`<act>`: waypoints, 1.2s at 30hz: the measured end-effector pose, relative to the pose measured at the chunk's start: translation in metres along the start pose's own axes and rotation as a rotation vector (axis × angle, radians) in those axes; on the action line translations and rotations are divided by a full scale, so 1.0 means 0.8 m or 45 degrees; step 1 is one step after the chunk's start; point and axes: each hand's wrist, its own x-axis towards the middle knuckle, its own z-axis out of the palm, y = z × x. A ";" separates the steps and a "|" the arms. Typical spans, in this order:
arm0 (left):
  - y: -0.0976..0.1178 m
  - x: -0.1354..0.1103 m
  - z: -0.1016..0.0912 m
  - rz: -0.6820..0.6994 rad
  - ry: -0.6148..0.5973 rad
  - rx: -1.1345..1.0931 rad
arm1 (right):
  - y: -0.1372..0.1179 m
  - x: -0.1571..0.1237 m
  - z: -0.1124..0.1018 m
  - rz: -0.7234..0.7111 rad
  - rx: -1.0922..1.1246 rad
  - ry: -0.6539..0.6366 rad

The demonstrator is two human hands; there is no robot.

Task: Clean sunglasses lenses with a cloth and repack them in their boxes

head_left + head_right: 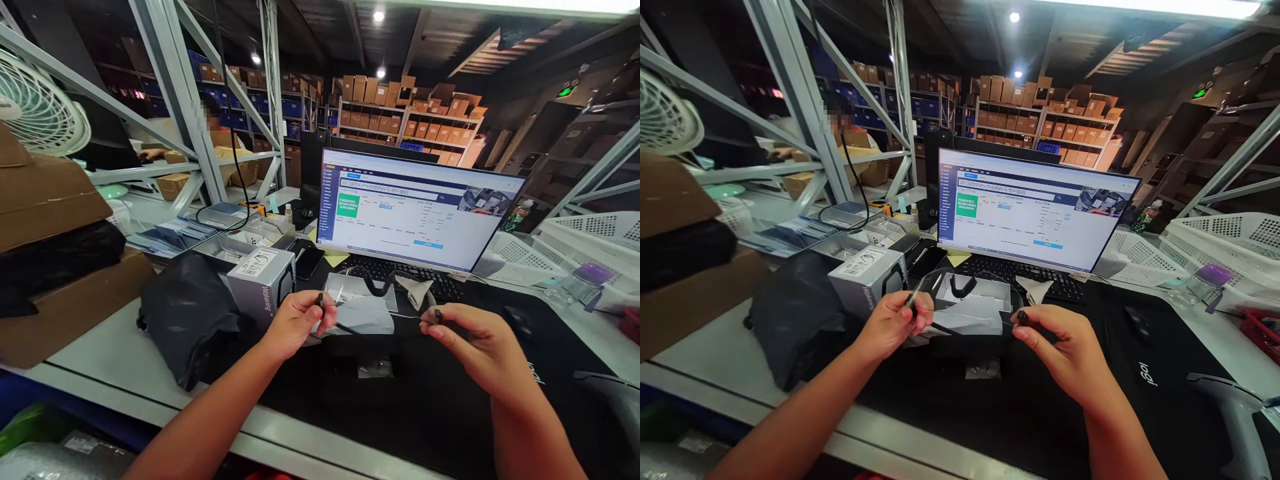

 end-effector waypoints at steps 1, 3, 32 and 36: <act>0.000 -0.001 -0.001 0.040 -0.016 0.110 | -0.002 0.000 -0.002 -0.058 -0.047 0.029; 0.001 -0.004 -0.003 0.146 -0.036 0.315 | -0.001 0.000 -0.005 -0.153 -0.123 0.067; 0.016 0.019 0.018 0.297 -0.017 0.958 | 0.029 0.016 0.011 -0.223 -0.519 0.276; 0.049 0.039 0.041 0.273 -0.220 1.001 | 0.034 0.016 0.013 -0.288 -0.509 0.279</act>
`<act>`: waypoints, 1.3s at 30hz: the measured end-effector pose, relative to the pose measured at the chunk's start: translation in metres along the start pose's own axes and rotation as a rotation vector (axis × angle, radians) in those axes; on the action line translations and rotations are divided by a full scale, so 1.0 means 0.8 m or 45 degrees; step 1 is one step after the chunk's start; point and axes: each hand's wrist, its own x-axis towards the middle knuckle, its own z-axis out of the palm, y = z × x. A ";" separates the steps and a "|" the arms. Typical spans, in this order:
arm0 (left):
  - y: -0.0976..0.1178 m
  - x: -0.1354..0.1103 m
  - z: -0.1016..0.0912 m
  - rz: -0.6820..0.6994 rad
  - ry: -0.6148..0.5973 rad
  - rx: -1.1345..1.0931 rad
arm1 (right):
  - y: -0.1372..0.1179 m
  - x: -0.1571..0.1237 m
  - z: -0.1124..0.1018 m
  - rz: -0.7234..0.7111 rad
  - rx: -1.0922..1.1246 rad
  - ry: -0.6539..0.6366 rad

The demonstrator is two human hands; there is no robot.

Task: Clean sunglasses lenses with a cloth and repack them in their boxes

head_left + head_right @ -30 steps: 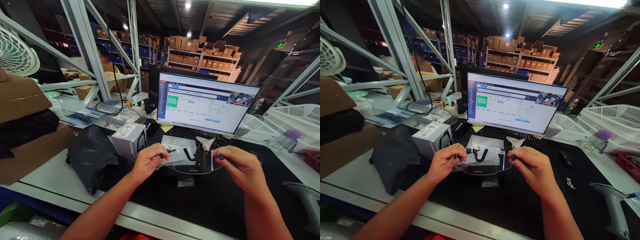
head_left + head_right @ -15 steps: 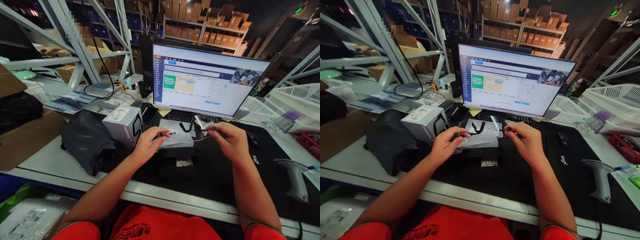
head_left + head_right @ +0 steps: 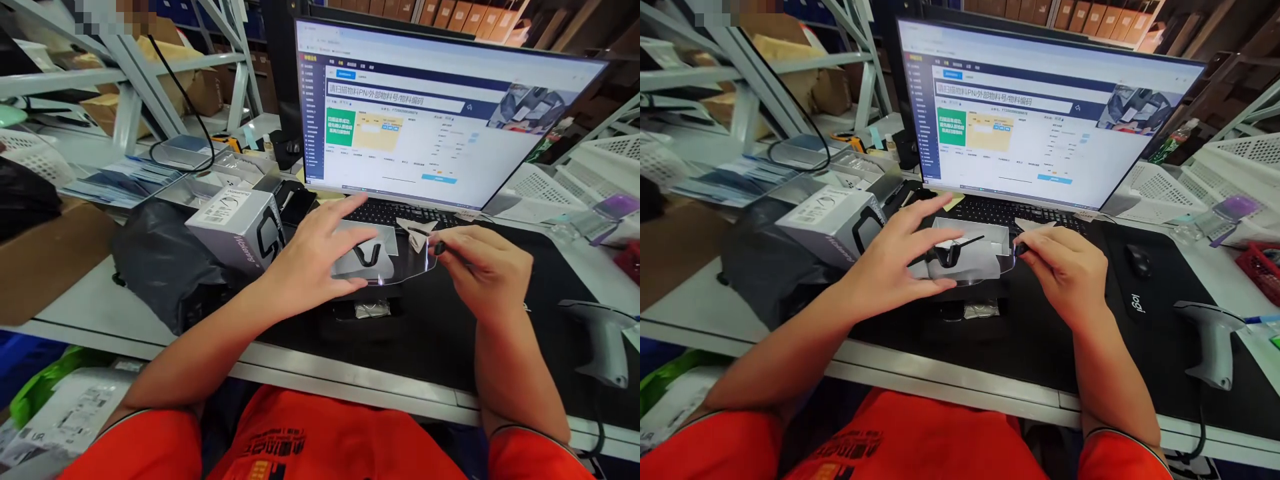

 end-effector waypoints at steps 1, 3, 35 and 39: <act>0.006 0.006 0.001 0.015 -0.024 -0.005 | 0.001 0.000 0.000 -0.011 0.006 0.014; 0.017 0.014 0.004 0.008 -0.054 -0.059 | 0.002 0.000 -0.001 -0.012 0.020 0.048; -0.022 0.040 0.010 0.393 0.175 0.420 | -0.048 -0.019 0.054 0.270 0.359 -1.688; -0.022 0.040 0.014 0.462 0.133 0.433 | -0.047 -0.009 0.029 0.236 0.513 -1.671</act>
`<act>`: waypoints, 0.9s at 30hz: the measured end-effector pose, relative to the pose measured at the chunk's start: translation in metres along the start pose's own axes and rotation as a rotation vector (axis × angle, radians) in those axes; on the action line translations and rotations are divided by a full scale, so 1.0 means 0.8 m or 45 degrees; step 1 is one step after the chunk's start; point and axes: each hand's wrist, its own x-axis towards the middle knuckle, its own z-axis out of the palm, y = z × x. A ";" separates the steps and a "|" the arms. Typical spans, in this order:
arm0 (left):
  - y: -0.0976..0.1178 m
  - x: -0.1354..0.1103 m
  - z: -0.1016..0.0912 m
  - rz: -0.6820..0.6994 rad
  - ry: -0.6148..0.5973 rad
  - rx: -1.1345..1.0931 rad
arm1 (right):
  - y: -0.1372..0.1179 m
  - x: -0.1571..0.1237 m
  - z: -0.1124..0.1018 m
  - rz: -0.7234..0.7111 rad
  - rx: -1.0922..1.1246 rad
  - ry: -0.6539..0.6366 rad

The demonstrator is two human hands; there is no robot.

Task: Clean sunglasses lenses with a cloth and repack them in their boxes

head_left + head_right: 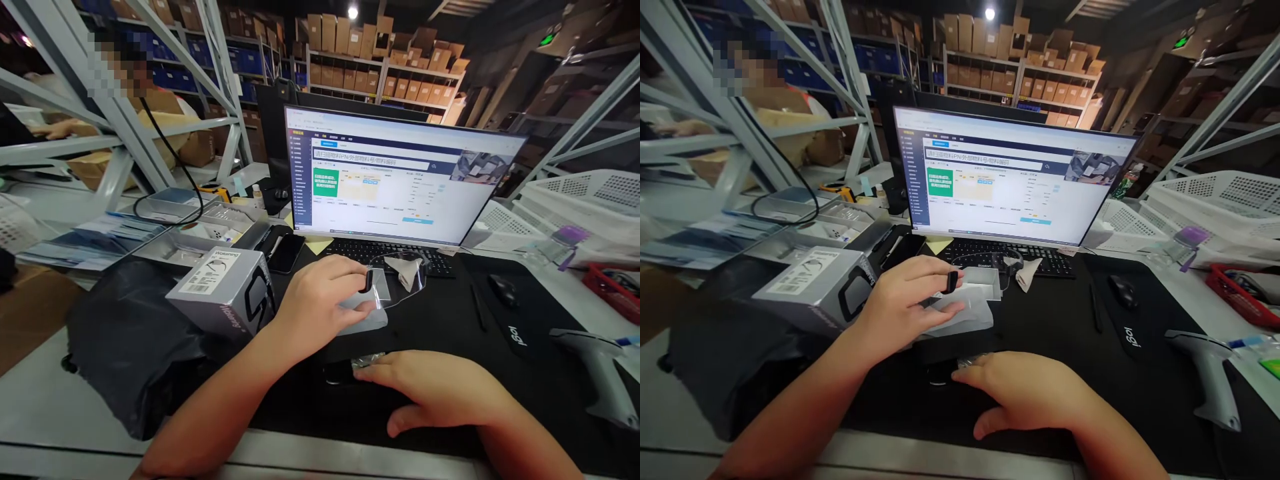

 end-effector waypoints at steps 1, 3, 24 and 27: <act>0.000 0.000 0.001 0.020 -0.002 -0.004 | -0.002 -0.007 -0.005 -0.016 0.022 0.019; 0.001 0.000 0.003 0.051 -0.004 -0.010 | -0.005 -0.023 -0.015 0.004 0.049 0.088; 0.004 0.003 0.015 0.228 -0.035 -0.183 | 0.010 -0.099 -0.037 0.227 -0.459 1.360; 0.004 0.005 0.014 0.227 -0.022 -0.179 | 0.008 -0.092 -0.037 0.197 -0.453 1.524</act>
